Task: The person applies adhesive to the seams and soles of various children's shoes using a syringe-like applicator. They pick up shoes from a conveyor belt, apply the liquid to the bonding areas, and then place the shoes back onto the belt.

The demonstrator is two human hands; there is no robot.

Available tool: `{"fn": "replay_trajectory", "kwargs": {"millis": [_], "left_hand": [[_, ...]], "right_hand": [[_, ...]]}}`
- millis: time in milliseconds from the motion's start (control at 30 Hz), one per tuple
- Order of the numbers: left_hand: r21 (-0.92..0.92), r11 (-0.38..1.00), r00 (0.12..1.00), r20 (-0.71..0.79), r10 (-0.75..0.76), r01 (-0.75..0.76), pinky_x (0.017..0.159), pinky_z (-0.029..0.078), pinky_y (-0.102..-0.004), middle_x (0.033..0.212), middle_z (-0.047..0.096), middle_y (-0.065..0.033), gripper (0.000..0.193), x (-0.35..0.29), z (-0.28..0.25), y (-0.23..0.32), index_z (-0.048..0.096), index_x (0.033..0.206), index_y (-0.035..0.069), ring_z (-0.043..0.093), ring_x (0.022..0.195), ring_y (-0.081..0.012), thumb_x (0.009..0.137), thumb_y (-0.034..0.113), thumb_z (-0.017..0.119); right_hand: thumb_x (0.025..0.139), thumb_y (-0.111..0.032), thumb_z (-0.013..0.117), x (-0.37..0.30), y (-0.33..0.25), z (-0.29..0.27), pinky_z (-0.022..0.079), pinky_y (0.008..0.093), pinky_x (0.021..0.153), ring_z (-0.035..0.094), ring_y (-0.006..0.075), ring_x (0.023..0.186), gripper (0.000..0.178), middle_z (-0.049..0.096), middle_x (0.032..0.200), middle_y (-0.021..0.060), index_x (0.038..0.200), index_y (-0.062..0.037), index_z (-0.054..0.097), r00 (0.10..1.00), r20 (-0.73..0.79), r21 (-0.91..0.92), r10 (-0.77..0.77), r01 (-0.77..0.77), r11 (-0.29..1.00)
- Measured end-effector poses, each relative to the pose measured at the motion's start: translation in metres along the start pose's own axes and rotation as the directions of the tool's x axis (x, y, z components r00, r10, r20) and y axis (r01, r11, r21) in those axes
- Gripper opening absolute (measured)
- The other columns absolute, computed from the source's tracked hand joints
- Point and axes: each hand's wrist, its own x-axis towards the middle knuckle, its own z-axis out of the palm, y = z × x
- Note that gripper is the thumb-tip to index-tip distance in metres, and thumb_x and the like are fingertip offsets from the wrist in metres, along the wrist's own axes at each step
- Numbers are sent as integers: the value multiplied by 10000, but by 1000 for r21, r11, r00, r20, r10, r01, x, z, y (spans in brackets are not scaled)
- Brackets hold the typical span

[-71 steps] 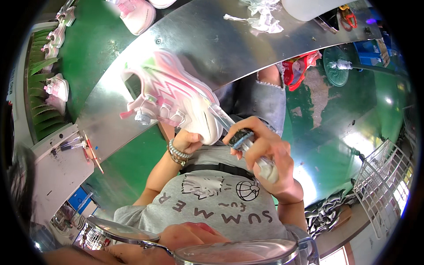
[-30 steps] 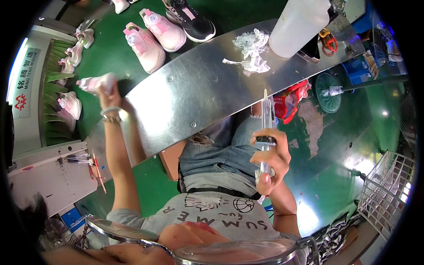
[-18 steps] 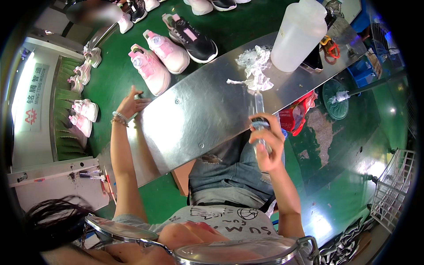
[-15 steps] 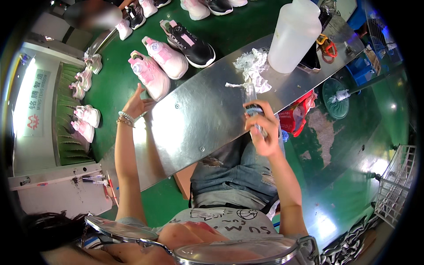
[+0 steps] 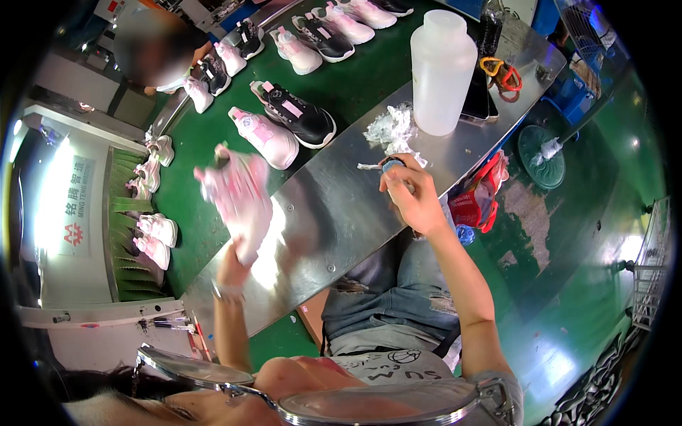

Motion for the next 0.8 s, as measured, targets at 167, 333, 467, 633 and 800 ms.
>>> {"fn": "replay_trajectory", "kwargs": {"millis": [167, 333, 467, 633, 800], "left_hand": [[-125, 969, 977, 2, -214, 212, 876, 442, -349, 1077, 572, -118, 538, -158, 46, -79, 447, 1180, -60, 567, 972, -226, 752, 206, 633], [38, 991, 944, -312, -108, 126, 774, 463, -305, 968, 602, -98, 366, -161, -28, -68, 546, 1070, -76, 582, 871, -162, 822, 192, 575], [600, 746, 804, -270, 529, -289, 595, 436, -261, 871, 583, -84, 299, -95, -16, -17, 553, 1027, -26, 524, 683, -126, 833, 198, 593], [370, 410, 482, 126, 867, -834, 632, 492, -275, 836, 641, -100, 434, -53, 87, 26, 582, 980, -65, 594, 728, -151, 663, 175, 758], [132, 250, 274, 652, 707, -959, 589, 474, -249, 849, 656, -111, 466, -37, 162, 54, 635, 894, -28, 608, 669, -171, 529, 187, 830]], "right_hand": [[827, -134, 524, 16, -10, 12, 391, 330, 803, 510, 239, 949, 198, 518, 989, 154, 714, 24, 565, 988, 55, -54, -147, 150, 987], [849, -142, 499, 18, 16, 14, 441, 284, 633, 538, 165, 782, 232, 510, 1035, 133, 701, 22, 570, 1000, -2, 58, -26, 26, 998], [869, -156, 481, 3, 1, 21, 418, 239, 548, 513, 124, 712, 275, 500, 1049, 129, 695, 40, 565, 999, -31, -38, 31, -32, 999], [846, -391, 440, -21, -46, 28, 424, 349, 613, 503, 217, 684, 443, 491, 1007, 161, 679, -6, 582, 991, 100, 387, -87, 42, 921], [780, -552, 494, -60, -103, 28, 414, 319, 570, 480, 237, 638, 554, 517, 855, 144, 570, -51, 609, 975, 98, 798, -199, 42, 601]]}}
